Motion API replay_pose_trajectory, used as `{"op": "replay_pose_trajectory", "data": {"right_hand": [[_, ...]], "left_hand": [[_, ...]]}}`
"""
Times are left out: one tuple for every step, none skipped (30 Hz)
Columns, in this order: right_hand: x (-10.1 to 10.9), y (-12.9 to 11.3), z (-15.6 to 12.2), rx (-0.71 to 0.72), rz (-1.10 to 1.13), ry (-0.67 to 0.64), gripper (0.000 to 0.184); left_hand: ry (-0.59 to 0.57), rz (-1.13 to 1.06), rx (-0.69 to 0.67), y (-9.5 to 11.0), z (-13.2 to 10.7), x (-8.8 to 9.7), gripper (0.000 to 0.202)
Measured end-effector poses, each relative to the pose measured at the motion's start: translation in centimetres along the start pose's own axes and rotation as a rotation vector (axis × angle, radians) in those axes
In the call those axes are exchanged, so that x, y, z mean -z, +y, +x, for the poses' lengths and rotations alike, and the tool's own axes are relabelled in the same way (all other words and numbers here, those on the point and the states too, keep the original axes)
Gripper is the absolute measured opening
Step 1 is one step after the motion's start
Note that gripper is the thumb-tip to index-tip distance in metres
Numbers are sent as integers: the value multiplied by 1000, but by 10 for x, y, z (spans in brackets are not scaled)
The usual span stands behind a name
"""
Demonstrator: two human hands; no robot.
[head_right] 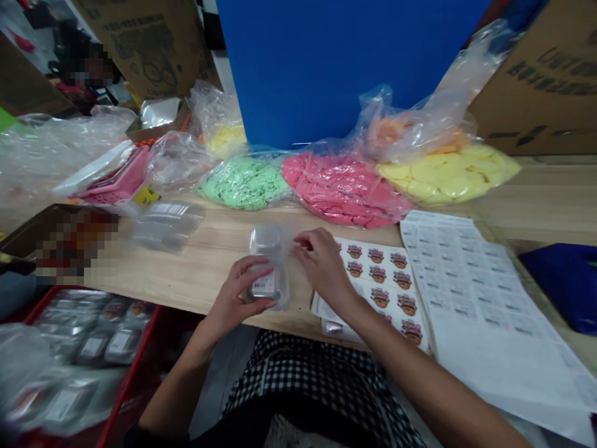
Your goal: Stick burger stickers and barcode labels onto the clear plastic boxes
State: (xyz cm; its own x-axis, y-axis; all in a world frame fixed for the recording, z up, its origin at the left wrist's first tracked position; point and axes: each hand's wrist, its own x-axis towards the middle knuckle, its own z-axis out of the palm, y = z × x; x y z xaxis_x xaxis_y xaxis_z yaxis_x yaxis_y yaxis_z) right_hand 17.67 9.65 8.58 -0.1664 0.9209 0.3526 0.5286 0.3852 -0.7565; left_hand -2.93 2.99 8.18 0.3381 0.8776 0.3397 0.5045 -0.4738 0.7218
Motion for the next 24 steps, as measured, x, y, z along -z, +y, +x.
{"op": "replay_pose_trajectory", "data": {"right_hand": [[7,15,-1,-41,-41,29,15],[15,31,-3,-86,-99,36,17],[21,47,-6,-138,-165,25,18],[27,63,-9,-179,-235,0,19],[30,76,-12,-206,-297,-34,19],[32,88,-16,-225,-350,-62,19],[31,96,-18,-230,-391,-84,19],[29,103,-20,-229,-423,-100,19],[26,107,-20,-225,-449,-109,20],[23,109,-20,-220,-469,-114,20],[20,110,-19,-218,-488,-118,21],[17,110,-17,-223,-504,-123,21],[16,110,-15,-231,-517,-132,20],[15,110,-13,-243,-526,-145,20],[14,110,-11,-259,-533,-160,19],[14,110,-9,-278,-540,-179,18],[14,111,-8,-297,-548,-198,17],[15,112,-7,-316,-557,-216,17],[15,113,-6,-334,-568,-232,17],[15,114,-5,-346,-581,-246,17],[15,115,-4,-353,-591,-259,17],[15,116,-3,-355,-599,-268,18],[15,117,-3,-354,-604,-275,18],[14,117,-2,-348,-607,-282,18]], "left_hand": [[1,13,-31,-1,-1,1,49],[8,19,-57,-2,-1,1,46],[18,25,-78,-3,-2,0,45],[23,30,-96,-4,-2,-1,45],[27,36,-113,-4,-3,-1,46],[30,40,-130,-5,-3,-2,46],[32,42,-146,-5,-4,-3,47],[33,42,-158,-4,-4,-4,47],[32,42,-166,-4,-4,-4,48],[30,43,-168,-4,-4,-4,49],[28,44,-167,-4,-4,-4,49],[26,45,-166,-3,-5,-4,50],[25,46,-167,-4,-5,-4,50],[28,46,-170,-4,-5,-4,51],[33,47,-175,-4,-5,-5,51],[38,51,-178,-5,-5,-5,51],[41,57,-179,-5,-5,-6,51],[43,63,-179,-5,-5,-6,51],[45,68,-179,-6,-4,-7,51],[44,71,-179,-6,-4,-7,52],[44,72,-182,-7,-4,-7,52],[45,71,-185,-7,-4,-8,52],[46,70,-187,-8,-3,-8,52],[48,70,-188,-9,-3,-8,52]]}}
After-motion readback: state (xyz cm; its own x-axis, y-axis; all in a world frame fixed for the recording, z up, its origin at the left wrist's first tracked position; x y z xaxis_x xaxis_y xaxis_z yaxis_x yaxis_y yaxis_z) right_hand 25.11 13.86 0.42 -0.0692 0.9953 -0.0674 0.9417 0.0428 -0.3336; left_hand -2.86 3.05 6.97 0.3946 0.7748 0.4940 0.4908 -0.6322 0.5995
